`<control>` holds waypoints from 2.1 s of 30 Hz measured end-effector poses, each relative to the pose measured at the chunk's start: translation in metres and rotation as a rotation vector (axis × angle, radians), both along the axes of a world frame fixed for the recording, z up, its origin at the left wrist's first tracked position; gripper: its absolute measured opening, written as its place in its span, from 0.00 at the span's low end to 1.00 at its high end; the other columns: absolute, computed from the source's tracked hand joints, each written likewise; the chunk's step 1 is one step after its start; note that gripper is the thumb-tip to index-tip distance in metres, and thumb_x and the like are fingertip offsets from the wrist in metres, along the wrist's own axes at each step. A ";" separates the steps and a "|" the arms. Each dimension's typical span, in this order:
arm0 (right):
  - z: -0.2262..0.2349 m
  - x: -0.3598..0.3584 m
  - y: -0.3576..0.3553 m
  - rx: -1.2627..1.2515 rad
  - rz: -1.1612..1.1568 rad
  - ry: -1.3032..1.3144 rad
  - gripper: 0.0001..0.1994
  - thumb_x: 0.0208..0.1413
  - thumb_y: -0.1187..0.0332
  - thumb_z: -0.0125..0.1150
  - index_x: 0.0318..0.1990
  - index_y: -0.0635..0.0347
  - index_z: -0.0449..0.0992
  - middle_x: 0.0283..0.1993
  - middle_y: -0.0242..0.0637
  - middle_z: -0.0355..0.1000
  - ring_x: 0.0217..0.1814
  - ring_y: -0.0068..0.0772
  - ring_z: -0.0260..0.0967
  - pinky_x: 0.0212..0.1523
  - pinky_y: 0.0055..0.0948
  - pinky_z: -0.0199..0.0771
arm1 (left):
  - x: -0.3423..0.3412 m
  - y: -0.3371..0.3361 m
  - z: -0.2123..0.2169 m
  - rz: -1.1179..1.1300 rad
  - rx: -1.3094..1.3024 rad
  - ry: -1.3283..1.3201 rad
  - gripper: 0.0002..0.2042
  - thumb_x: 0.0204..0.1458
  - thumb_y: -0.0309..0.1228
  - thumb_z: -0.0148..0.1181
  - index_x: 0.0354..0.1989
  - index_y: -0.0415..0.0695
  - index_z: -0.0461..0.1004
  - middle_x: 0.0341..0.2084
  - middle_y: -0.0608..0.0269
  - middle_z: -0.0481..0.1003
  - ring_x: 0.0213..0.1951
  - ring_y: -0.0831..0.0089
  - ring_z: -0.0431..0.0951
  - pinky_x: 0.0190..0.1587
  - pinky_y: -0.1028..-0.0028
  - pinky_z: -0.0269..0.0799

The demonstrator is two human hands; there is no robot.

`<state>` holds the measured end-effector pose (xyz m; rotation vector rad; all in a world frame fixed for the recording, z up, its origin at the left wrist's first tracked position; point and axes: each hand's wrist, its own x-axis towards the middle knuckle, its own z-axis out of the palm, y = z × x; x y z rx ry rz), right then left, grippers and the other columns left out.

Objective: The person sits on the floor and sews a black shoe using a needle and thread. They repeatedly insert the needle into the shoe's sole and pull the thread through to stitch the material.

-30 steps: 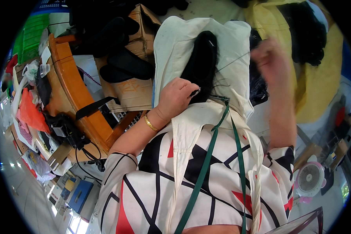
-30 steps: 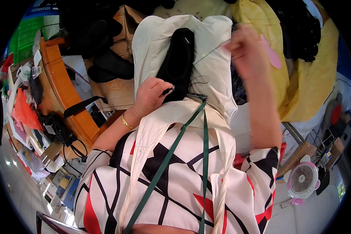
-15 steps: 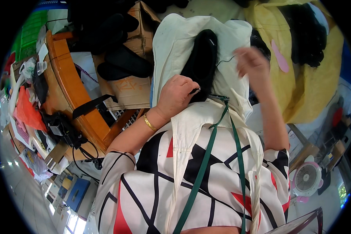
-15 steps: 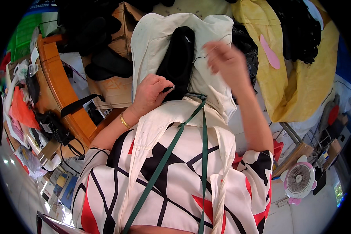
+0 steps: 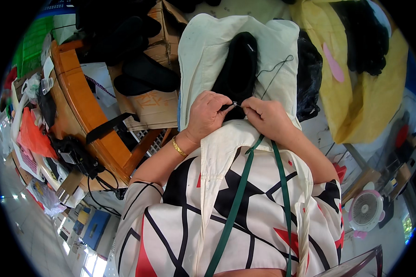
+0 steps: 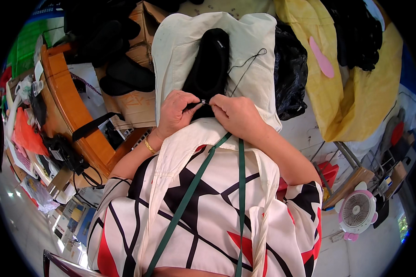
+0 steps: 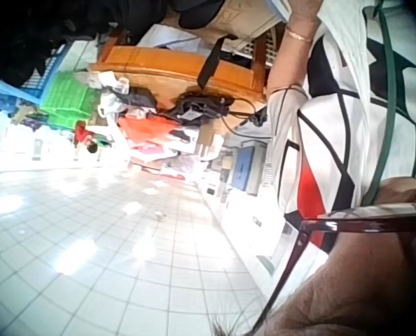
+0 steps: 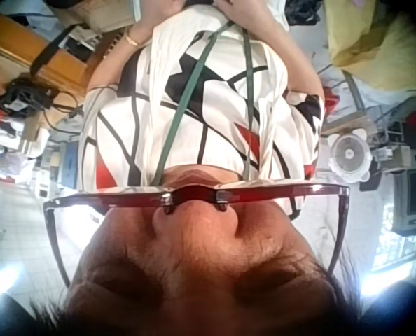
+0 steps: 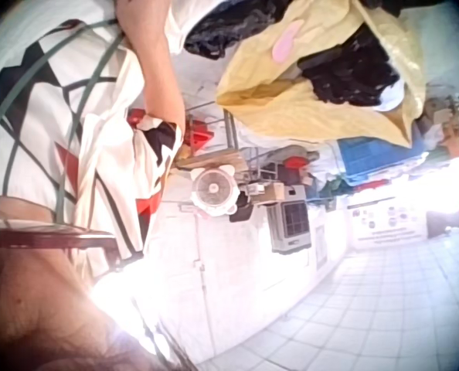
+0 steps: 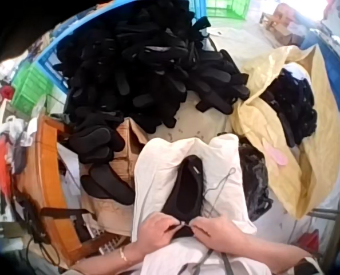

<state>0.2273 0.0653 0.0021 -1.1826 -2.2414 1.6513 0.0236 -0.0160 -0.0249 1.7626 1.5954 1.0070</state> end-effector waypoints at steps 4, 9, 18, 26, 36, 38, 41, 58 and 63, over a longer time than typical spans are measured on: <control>0.003 -0.002 0.002 -0.018 0.006 -0.012 0.07 0.57 0.73 0.58 0.42 0.63 0.77 0.29 0.49 0.75 0.29 0.50 0.74 0.32 0.34 0.74 | 0.000 0.000 0.000 0.000 0.008 -0.004 0.14 0.39 0.17 0.71 0.35 0.43 0.76 0.32 0.62 0.78 0.35 0.60 0.75 0.39 0.67 0.72; 0.004 -0.001 0.004 -0.027 0.027 -0.033 0.08 0.57 0.72 0.58 0.42 0.63 0.77 0.29 0.50 0.76 0.30 0.51 0.75 0.33 0.36 0.74 | 0.000 0.001 0.000 0.002 0.019 0.003 0.15 0.38 0.18 0.71 0.35 0.44 0.75 0.31 0.62 0.78 0.35 0.61 0.76 0.39 0.66 0.72; -0.003 -0.007 -0.001 0.083 -0.006 0.036 0.06 0.58 0.69 0.56 0.38 0.60 0.76 0.23 0.49 0.73 0.26 0.55 0.73 0.28 0.46 0.73 | 0.000 0.001 -0.001 0.003 0.039 0.012 0.15 0.38 0.16 0.71 0.35 0.44 0.76 0.31 0.62 0.79 0.34 0.61 0.77 0.38 0.68 0.73; -0.006 -0.021 -0.013 0.168 0.045 -0.086 0.07 0.62 0.68 0.53 0.37 0.61 0.65 0.21 0.49 0.71 0.23 0.58 0.70 0.25 0.51 0.68 | 0.002 0.001 0.000 0.040 0.061 -0.008 0.15 0.37 0.14 0.70 0.34 0.43 0.76 0.29 0.61 0.79 0.32 0.61 0.77 0.36 0.68 0.73; -0.010 -0.018 -0.018 -0.005 -0.101 0.030 0.07 0.64 0.67 0.53 0.39 0.61 0.66 0.24 0.50 0.72 0.28 0.58 0.71 0.28 0.48 0.69 | 0.002 -0.005 0.005 0.088 -0.003 0.056 0.15 0.37 0.19 0.67 0.37 0.44 0.78 0.31 0.61 0.79 0.34 0.58 0.76 0.39 0.64 0.72; -0.010 -0.018 -0.018 -0.054 -0.135 0.059 0.07 0.63 0.67 0.55 0.40 0.62 0.67 0.26 0.50 0.73 0.30 0.57 0.72 0.30 0.46 0.70 | 0.001 -0.005 0.002 0.074 -0.003 0.010 0.16 0.38 0.19 0.67 0.38 0.44 0.78 0.31 0.61 0.78 0.34 0.59 0.76 0.39 0.64 0.72; -0.013 -0.021 -0.017 -0.149 -0.224 0.066 0.08 0.63 0.68 0.56 0.41 0.63 0.67 0.28 0.49 0.73 0.30 0.53 0.73 0.31 0.41 0.71 | -0.001 -0.006 0.001 0.040 -0.019 -0.009 0.16 0.37 0.19 0.67 0.38 0.45 0.79 0.31 0.61 0.78 0.34 0.60 0.76 0.38 0.64 0.72; -0.008 -0.030 0.023 0.089 0.027 0.076 0.07 0.59 0.66 0.60 0.37 0.60 0.76 0.35 0.39 0.71 0.33 0.47 0.72 0.34 0.38 0.72 | -0.008 -0.001 -0.001 -0.087 0.084 0.053 0.19 0.31 0.17 0.63 0.38 0.45 0.81 0.30 0.66 0.76 0.35 0.62 0.74 0.40 0.65 0.69; -0.011 -0.032 0.028 0.176 0.156 0.016 0.08 0.58 0.67 0.59 0.36 0.62 0.74 0.34 0.42 0.71 0.35 0.49 0.71 0.34 0.40 0.72 | -0.008 -0.001 -0.003 -0.085 0.136 0.063 0.19 0.32 0.17 0.62 0.37 0.46 0.81 0.29 0.69 0.76 0.35 0.64 0.74 0.39 0.66 0.69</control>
